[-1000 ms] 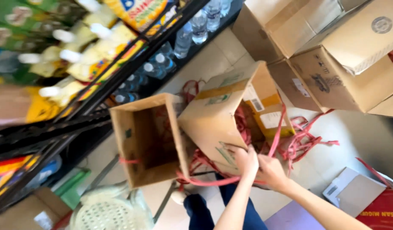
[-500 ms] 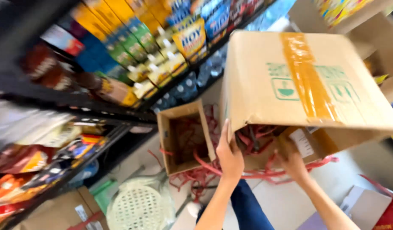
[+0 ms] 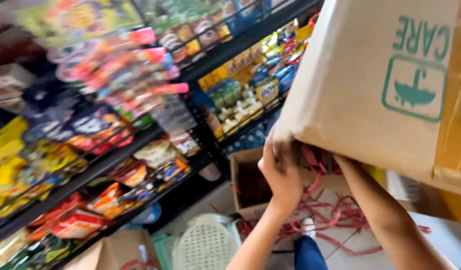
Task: The person reaches into a cardboard box to retrieve various packaged snack items and instant noodle cups, then places them onto store shelves.
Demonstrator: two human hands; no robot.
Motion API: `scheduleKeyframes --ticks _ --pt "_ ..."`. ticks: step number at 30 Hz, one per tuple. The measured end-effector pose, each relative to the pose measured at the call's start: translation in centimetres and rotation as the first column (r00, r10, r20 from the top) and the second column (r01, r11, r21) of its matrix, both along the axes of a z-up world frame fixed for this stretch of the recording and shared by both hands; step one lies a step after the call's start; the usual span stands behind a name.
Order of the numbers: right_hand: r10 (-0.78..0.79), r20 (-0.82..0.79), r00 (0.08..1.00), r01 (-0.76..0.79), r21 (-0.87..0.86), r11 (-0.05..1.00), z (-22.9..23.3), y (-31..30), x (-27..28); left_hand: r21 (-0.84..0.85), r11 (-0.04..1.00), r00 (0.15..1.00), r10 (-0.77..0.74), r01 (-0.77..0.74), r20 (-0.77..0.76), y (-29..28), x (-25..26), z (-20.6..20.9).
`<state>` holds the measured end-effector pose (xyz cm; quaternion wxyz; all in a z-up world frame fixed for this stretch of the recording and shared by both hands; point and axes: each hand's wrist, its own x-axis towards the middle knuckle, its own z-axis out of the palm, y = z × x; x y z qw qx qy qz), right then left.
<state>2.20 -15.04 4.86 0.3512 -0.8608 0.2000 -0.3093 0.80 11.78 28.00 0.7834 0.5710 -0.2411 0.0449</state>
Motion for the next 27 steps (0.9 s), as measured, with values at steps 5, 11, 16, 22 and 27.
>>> scheduleKeyframes --ticks 5,11,16,22,27 --pt "0.034 0.048 0.998 -0.038 0.088 0.995 -2.2 2.9 -1.0 -0.105 0.991 0.993 0.095 -0.087 0.075 2.0 0.8 1.8" --pt "-0.156 -0.169 0.973 0.157 -0.011 0.988 -3.2 14.2 -9.3 -0.104 0.982 0.976 0.17 -0.156 0.138 3.3 2.5 1.3" --pt "-0.072 -0.444 0.893 -0.052 -0.259 0.964 -7.7 21.4 -18.4 0.007 0.977 0.976 0.214 -0.215 0.049 3.0 4.5 1.5" --pt "0.225 -0.396 0.89 -0.225 0.046 0.973 -7.0 22.2 -22.1 -0.216 0.963 0.982 0.179 -0.162 0.062 2.6 6.4 2.5" --pt "0.433 -0.44 0.787 -0.484 -0.005 0.875 -6.3 19.1 -21.3 -0.187 0.948 0.945 0.289 -0.259 0.155 3.1 6.8 4.6"
